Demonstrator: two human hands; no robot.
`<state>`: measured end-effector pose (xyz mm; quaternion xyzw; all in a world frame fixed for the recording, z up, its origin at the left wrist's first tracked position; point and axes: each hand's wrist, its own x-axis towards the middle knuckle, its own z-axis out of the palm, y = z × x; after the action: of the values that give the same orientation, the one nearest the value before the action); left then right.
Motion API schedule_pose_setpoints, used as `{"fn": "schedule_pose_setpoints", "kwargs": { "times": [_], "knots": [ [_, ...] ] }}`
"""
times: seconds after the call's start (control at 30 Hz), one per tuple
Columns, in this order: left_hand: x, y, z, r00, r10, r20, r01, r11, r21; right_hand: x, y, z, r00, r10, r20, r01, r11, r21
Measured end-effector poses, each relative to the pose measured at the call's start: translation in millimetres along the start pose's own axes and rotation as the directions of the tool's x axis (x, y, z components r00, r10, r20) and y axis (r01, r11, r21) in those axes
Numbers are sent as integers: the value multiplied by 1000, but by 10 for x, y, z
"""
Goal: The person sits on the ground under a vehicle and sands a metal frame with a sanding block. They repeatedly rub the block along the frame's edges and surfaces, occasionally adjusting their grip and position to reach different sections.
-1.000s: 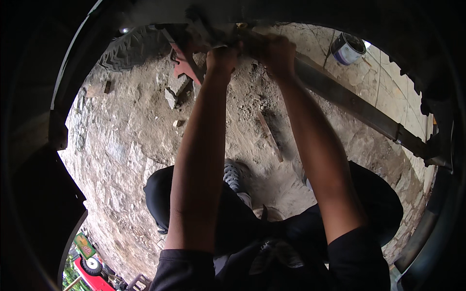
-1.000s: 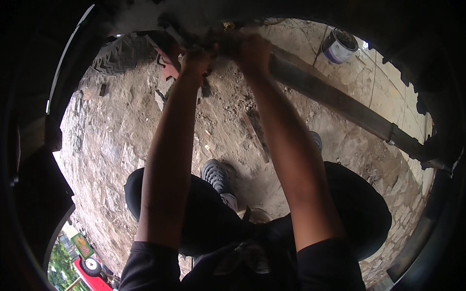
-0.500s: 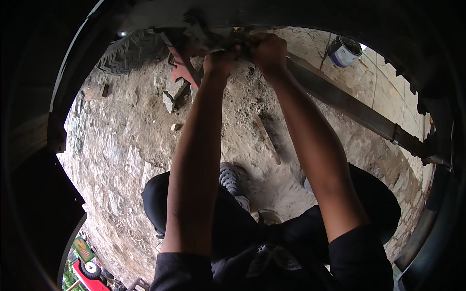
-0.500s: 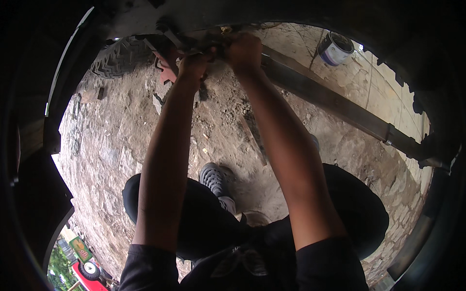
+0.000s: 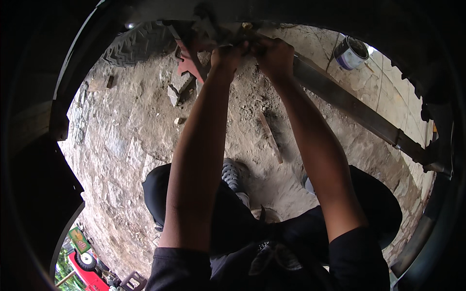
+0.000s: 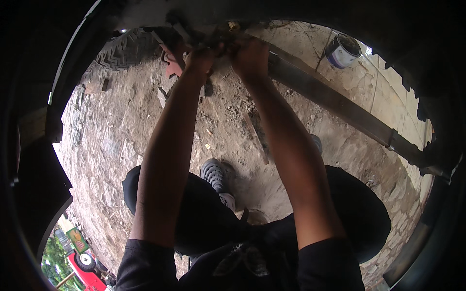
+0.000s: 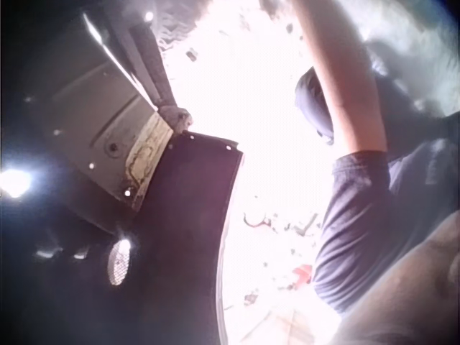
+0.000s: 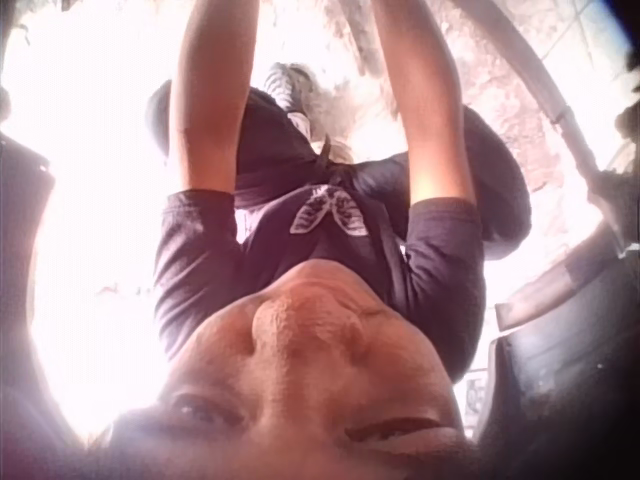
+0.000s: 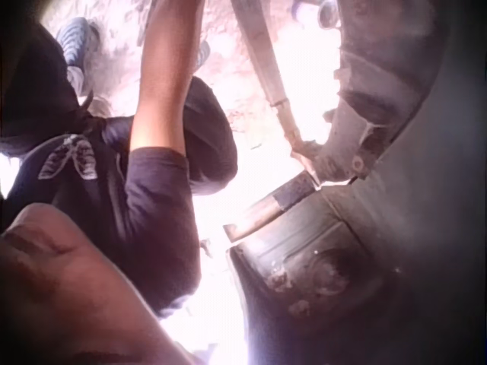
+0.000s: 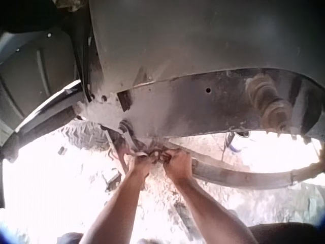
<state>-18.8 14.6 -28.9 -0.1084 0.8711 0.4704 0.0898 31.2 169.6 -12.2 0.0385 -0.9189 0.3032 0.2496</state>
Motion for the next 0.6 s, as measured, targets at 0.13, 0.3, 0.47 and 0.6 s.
{"fn": "schedule_pose_setpoints", "kwargs": {
  "times": [0.13,0.3,0.47,0.6],
  "knots": [
    [-40,-108,-46,996,-29,-84,18,992,-124,-19,24,104,991,-109,-82,105,993,-51],
    [-79,-31,-66,999,-22,-31,17,988,-152,66,-33,29,1000,8,12,-8,999,-41],
    [-49,-91,-94,999,-32,-26,29,991,-132,-52,68,48,988,-152,-18,152,988,-26],
    [-138,81,-114,997,-71,-3,70,991,-116,-16,79,92,994,-111,-10,110,988,-106]
  ]
}}
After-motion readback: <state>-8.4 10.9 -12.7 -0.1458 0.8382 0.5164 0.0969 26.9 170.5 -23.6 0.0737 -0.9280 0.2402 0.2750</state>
